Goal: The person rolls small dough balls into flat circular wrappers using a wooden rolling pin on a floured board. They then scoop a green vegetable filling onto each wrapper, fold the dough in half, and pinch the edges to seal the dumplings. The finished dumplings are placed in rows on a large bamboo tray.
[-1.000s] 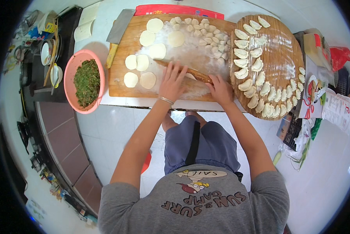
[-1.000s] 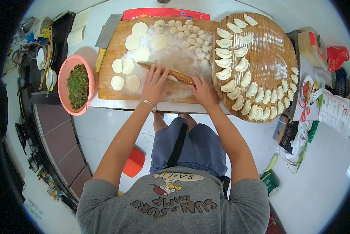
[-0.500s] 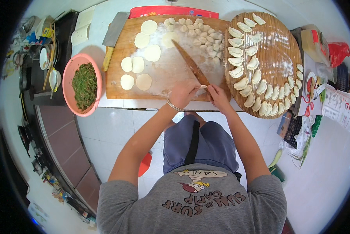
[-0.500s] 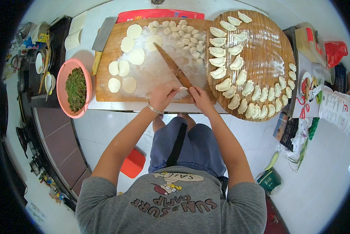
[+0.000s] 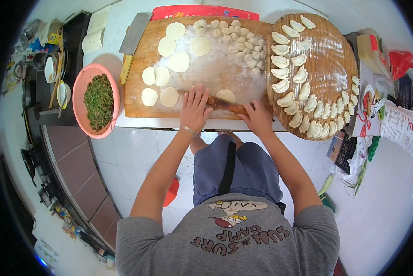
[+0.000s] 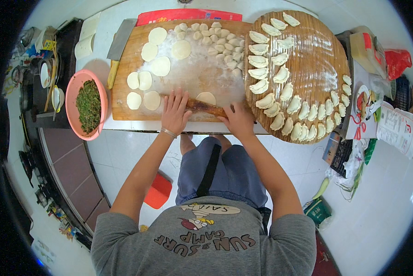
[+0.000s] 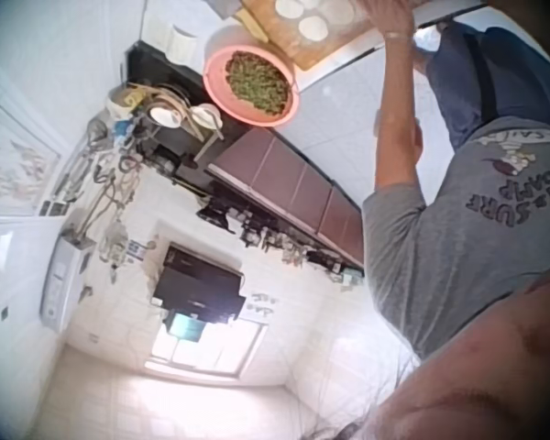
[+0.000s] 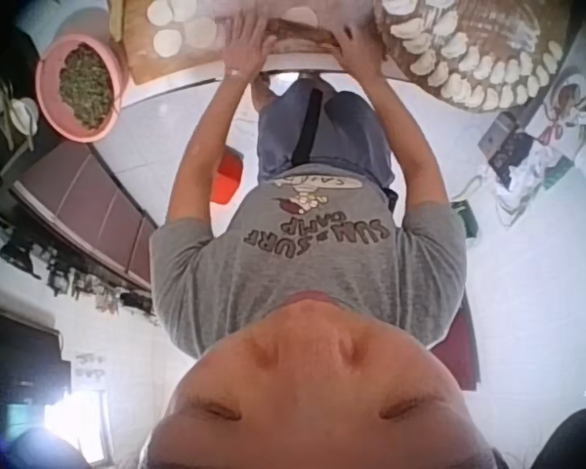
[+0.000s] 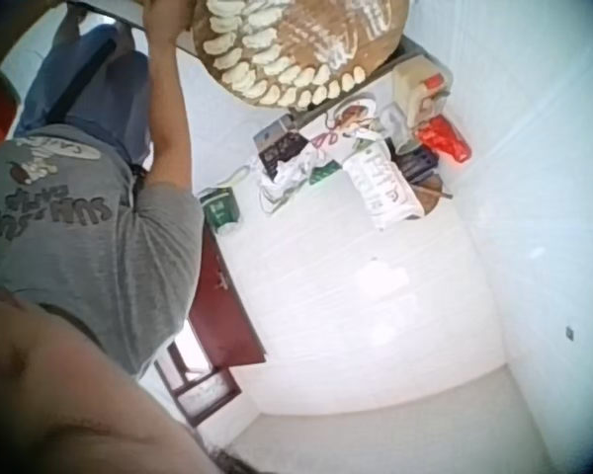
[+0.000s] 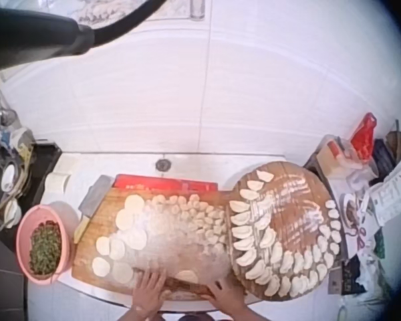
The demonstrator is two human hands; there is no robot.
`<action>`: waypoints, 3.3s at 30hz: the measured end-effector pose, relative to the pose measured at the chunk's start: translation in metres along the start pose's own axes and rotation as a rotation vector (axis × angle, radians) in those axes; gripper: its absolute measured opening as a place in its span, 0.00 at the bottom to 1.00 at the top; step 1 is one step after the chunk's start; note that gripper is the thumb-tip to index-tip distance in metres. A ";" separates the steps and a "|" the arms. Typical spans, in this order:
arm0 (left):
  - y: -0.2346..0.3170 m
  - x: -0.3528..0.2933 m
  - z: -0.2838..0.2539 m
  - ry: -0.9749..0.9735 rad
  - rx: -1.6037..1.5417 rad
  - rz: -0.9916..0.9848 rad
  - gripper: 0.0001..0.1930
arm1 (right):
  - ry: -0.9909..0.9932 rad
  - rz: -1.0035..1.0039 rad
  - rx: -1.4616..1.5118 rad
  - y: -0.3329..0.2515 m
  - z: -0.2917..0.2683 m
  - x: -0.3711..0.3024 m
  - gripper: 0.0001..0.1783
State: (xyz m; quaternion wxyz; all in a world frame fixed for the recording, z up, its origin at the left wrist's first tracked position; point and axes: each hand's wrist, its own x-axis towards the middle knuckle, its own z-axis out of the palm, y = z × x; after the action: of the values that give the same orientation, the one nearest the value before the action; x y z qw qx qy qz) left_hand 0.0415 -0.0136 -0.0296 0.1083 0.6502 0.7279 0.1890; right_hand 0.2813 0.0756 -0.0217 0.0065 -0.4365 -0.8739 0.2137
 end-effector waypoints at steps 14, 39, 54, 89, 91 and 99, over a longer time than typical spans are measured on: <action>-0.003 -0.009 -0.005 -0.119 -0.011 0.022 0.31 | 0.082 -0.114 -0.170 -0.019 -0.003 -0.016 0.39; 0.021 0.103 -0.014 -0.526 -0.302 0.210 0.08 | 0.097 -0.038 0.278 -0.009 -0.010 0.002 0.17; 0.038 0.063 -0.013 -0.319 -0.951 -0.298 0.07 | -0.056 0.400 0.817 -0.002 -0.007 0.014 0.20; 0.004 0.071 0.000 0.095 0.002 0.100 0.30 | 0.065 0.043 0.068 0.008 0.004 0.014 0.21; 0.012 0.084 -0.013 0.248 -0.182 0.098 0.29 | 0.135 0.107 0.211 0.012 0.002 0.013 0.19; 0.042 0.070 0.024 -0.081 -1.739 -0.590 0.21 | -0.269 0.517 1.514 0.004 -0.015 0.000 0.17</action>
State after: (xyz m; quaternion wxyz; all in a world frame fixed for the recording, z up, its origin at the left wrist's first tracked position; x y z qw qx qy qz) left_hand 0.0801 0.0624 -0.0279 0.6285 0.1337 0.4614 0.6117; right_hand 0.2869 0.0834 -0.0093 0.1452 -0.4726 -0.3572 0.7925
